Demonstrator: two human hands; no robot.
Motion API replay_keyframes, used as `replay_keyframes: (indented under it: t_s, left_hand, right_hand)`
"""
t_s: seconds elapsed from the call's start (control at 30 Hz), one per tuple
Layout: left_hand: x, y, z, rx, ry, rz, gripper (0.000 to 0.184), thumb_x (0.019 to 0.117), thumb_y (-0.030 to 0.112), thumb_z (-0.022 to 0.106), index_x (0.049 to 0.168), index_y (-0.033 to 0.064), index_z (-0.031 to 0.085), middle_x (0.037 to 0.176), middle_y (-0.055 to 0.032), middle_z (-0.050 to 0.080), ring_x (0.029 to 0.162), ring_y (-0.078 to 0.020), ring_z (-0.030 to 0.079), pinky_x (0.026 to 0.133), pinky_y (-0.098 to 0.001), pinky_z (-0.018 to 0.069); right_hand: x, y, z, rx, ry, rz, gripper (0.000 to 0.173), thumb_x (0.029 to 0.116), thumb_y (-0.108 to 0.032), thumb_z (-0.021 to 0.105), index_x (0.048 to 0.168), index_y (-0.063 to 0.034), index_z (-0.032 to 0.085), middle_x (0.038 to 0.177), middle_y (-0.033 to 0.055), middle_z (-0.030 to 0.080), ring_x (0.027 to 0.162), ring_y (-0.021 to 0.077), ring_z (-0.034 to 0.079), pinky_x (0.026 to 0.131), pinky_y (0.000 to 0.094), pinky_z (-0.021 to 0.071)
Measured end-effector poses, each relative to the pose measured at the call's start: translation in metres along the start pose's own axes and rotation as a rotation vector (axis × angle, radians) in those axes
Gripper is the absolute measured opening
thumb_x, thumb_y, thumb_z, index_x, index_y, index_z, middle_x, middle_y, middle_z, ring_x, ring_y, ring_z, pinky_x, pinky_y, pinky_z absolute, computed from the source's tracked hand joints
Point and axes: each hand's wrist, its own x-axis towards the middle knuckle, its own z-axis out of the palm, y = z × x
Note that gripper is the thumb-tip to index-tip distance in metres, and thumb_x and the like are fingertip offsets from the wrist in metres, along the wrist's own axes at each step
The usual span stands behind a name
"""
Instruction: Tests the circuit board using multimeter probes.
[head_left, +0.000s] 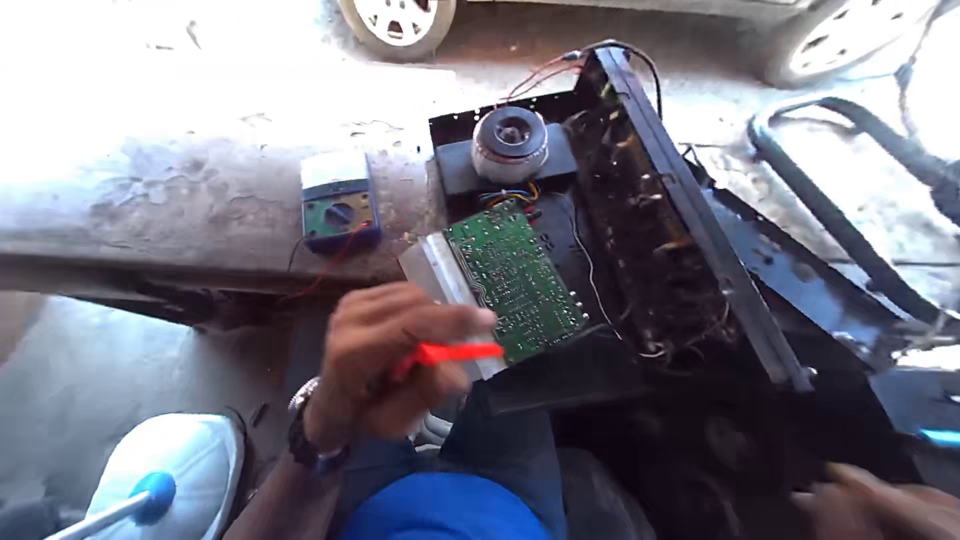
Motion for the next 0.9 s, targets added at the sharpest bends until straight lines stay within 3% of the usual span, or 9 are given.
replay_keyframes:
  t_s: [0.07,0.13,0.27,0.4,0.47,0.6,0.73,0.83,0.9]
  left_hand:
    - [-0.002,0.016,0.016,0.025,-0.071,0.041,0.036,0.1029,0.042,0.059,0.120,0.0140,0.074,0.083,0.0009,0.069,0.074,-0.0066,0.061,0.066,-0.0240,0.0506]
    - [-0.007,0.027,0.028,0.055,-0.125,0.080,0.038,0.1026,0.044,0.058,0.123,0.0152,0.073,0.077,-0.0021,0.064,0.069,-0.0110,0.057,0.063,-0.0274,0.0455]
    - [-0.013,0.035,0.033,0.112,-0.171,0.117,0.041,0.1011,0.046,0.059,0.127,0.0157,0.071,0.076,-0.0039,0.060,0.068,-0.0150,0.052,0.061,-0.0296,0.0408]
    - [-0.008,0.025,0.001,-0.020,-0.182,-0.037,0.057,0.0928,0.055,0.069,0.132,0.0131,0.067,0.099,-0.0036,0.067,0.091,-0.0116,0.061,0.077,-0.0275,0.0526]
    - [-0.003,0.013,-0.023,-0.113,-0.180,-0.121,0.053,0.0926,0.042,0.073,0.134,0.0105,0.063,0.121,-0.0022,0.063,0.109,-0.0107,0.061,0.092,-0.0279,0.0562]
    - [0.022,-0.016,-0.041,-0.112,0.078,-0.156,0.021,0.1007,0.006,0.055,0.120,0.0018,0.060,0.125,-0.0086,0.063,0.098,-0.0151,0.067,0.081,-0.0299,0.0608]
    - [0.046,-0.057,-0.034,-0.195,0.268,-0.131,0.024,0.1055,0.001,0.046,0.125,-0.0044,0.059,0.123,-0.0159,0.069,0.084,-0.0173,0.073,0.071,-0.0326,0.0640]
    - [0.046,-0.075,-0.022,-0.104,0.244,-0.168,0.026,0.1022,0.003,0.055,0.125,-0.0011,0.067,0.128,-0.0122,0.063,0.097,-0.0143,0.067,0.080,-0.0282,0.0596]
    - [0.035,-0.079,-0.012,-0.059,0.248,-0.200,0.025,0.0994,0.004,0.062,0.123,0.0015,0.070,0.122,-0.0081,0.061,0.103,-0.0114,0.063,0.086,-0.0244,0.0565]
  right_hand:
    - [0.017,-0.048,0.047,0.131,-0.158,-0.102,0.019,0.0947,-0.020,0.073,0.112,-0.0115,0.073,0.091,0.0000,0.069,0.083,0.0077,0.063,0.079,0.0249,0.0531]
    - [0.029,-0.081,0.088,0.206,-0.258,-0.150,0.027,0.0913,-0.030,0.078,0.113,-0.0154,0.071,0.083,-0.0021,0.065,0.077,0.0058,0.060,0.072,0.0213,0.0510]
    - [0.041,-0.094,0.131,0.345,-0.316,-0.296,0.016,0.0953,-0.022,0.068,0.099,-0.0068,0.066,0.080,0.0027,0.057,0.079,0.0080,0.056,0.071,0.0181,0.0474]
    - [0.050,-0.094,0.142,0.449,-0.245,-0.162,0.010,0.0942,-0.018,0.072,0.101,-0.0100,0.072,0.086,-0.0016,0.069,0.079,0.0055,0.064,0.072,0.0203,0.0552]
    - [0.061,-0.088,0.146,0.539,-0.182,-0.078,0.011,0.0944,-0.013,0.072,0.104,-0.0082,0.073,0.092,-0.0015,0.071,0.081,0.0058,0.067,0.072,0.0202,0.0586]
    - [0.081,-0.081,0.167,0.682,-0.137,0.032,0.012,0.0937,-0.009,0.071,0.103,-0.0029,0.070,0.095,0.0019,0.071,0.078,0.0085,0.069,0.067,0.0225,0.0612]
    - [0.094,-0.088,0.199,0.749,-0.116,0.121,0.014,0.0877,-0.004,0.072,0.100,-0.0018,0.067,0.090,0.0054,0.071,0.074,0.0127,0.069,0.066,0.0264,0.0621]
    - [0.104,-0.087,0.218,0.603,-0.117,0.114,0.013,0.0863,-0.004,0.072,0.098,-0.0034,0.067,0.084,0.0022,0.071,0.070,0.0096,0.068,0.062,0.0239,0.0605]
    - [0.108,-0.081,0.228,0.477,-0.126,0.102,0.010,0.0882,-0.008,0.072,0.097,-0.0041,0.067,0.082,0.0004,0.071,0.068,0.0073,0.067,0.061,0.0219,0.0586]
